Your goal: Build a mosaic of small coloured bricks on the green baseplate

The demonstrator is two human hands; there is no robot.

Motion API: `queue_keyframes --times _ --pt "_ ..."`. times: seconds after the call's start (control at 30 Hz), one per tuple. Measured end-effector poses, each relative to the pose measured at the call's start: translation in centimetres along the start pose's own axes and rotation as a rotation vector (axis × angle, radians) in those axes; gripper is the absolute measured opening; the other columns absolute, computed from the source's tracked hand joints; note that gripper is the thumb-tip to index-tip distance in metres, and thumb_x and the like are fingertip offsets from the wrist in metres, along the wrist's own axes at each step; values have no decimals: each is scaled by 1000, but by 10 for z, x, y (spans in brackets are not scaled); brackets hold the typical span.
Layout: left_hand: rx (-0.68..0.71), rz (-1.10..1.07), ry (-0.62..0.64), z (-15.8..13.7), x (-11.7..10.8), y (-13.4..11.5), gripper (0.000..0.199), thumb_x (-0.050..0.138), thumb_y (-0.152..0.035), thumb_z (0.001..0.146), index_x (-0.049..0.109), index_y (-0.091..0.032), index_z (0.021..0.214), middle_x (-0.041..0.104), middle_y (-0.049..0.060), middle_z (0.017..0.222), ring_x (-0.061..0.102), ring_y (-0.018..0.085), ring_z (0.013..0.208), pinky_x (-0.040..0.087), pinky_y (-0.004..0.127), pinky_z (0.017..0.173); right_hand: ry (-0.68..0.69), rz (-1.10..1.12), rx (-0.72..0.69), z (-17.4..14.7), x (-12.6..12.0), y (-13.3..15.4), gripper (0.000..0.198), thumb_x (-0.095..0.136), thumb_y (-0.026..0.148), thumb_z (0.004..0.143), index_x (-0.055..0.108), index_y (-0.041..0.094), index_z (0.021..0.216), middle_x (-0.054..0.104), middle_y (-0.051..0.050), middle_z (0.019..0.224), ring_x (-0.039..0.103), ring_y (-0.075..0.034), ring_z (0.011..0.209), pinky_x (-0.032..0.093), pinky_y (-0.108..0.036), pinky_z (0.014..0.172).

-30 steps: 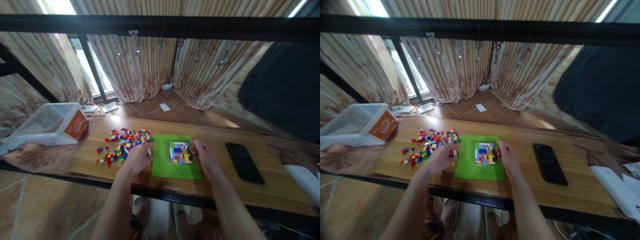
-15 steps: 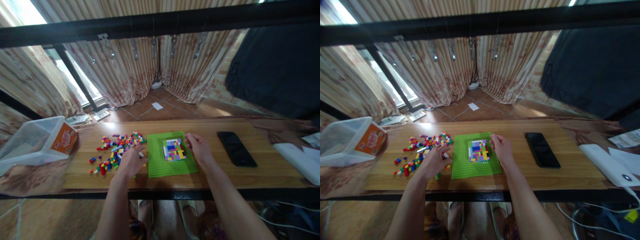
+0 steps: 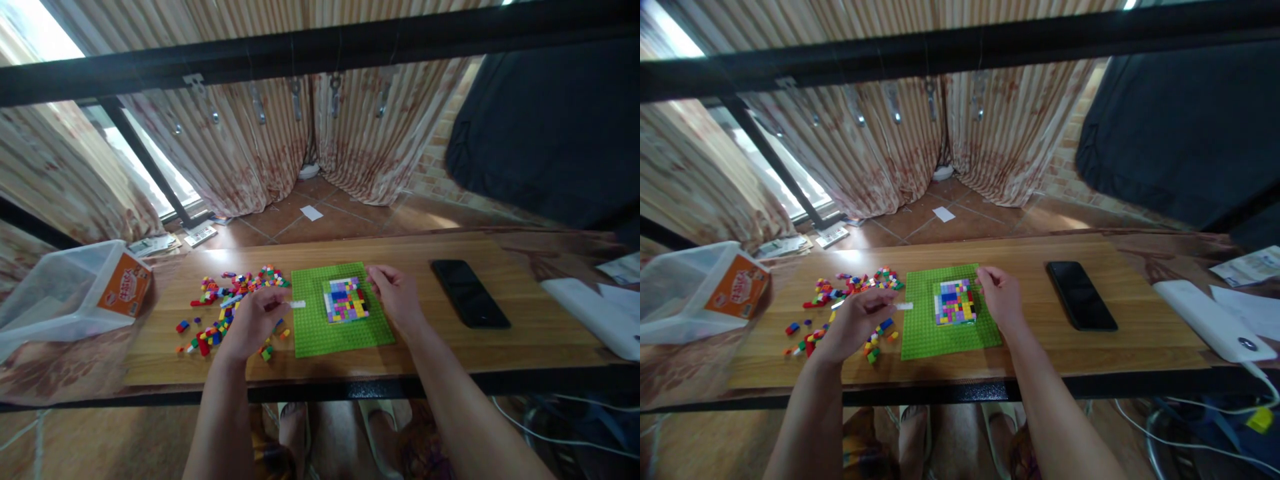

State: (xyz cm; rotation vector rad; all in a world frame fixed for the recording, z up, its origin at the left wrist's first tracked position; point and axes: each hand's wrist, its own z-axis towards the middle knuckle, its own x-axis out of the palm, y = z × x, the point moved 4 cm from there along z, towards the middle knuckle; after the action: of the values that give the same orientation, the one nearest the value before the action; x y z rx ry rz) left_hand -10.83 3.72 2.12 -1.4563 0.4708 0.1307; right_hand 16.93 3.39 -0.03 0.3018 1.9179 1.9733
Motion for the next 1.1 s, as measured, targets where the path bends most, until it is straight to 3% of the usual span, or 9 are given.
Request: queue_keyframes --times 0.1,0.27,0.47,0.6,0.77,1.1 --pt "31 -89 -59 5 16 -4 24 64 -21 75 69 -16 98 67 2 81 65 15 77 51 25 71 74 -10 -119 -5 5 9 30 64 46 77 73 18 83 67 -2 69 55 -13 59 44 -26 55" --pt "151 -14 -113 12 48 -13 25 61 -16 77 70 -18 101 64 3 84 63 14 76 53 26 73 290 -100 -234 -17 14 15 26 66 43 79 73 21 92 69 -3 83 61 -16 71 49 -29 66" --pt "252 44 -133 12 71 -29 26 59 -8 78 69 -19 99 61 1 84 62 11 74 54 24 72 427 -303 -351 -22 16 21 20 61 34 85 72 23 98 66 -2 86 61 -16 78 48 -31 72" --pt "287 88 -108 12 80 -34 27 59 -6 79 69 -18 101 62 2 85 63 12 76 53 24 74 450 -339 -370 -20 13 18 19 58 29 87 73 24 97 68 -3 92 63 -17 83 47 -31 75" --pt "301 231 -98 13 86 -35 25 59 -7 80 68 -19 100 65 2 88 62 13 79 52 27 78 442 -386 -351 -15 4 9 17 60 28 85 75 25 94 68 -2 86 62 -16 75 46 -29 69" --pt "227 300 -172 17 79 -31 23 57 -8 80 68 -17 98 65 4 89 64 14 79 53 27 75 355 -413 -238 -8 -1 2 10 64 26 77 72 22 81 69 -1 78 61 -16 71 45 -29 66"
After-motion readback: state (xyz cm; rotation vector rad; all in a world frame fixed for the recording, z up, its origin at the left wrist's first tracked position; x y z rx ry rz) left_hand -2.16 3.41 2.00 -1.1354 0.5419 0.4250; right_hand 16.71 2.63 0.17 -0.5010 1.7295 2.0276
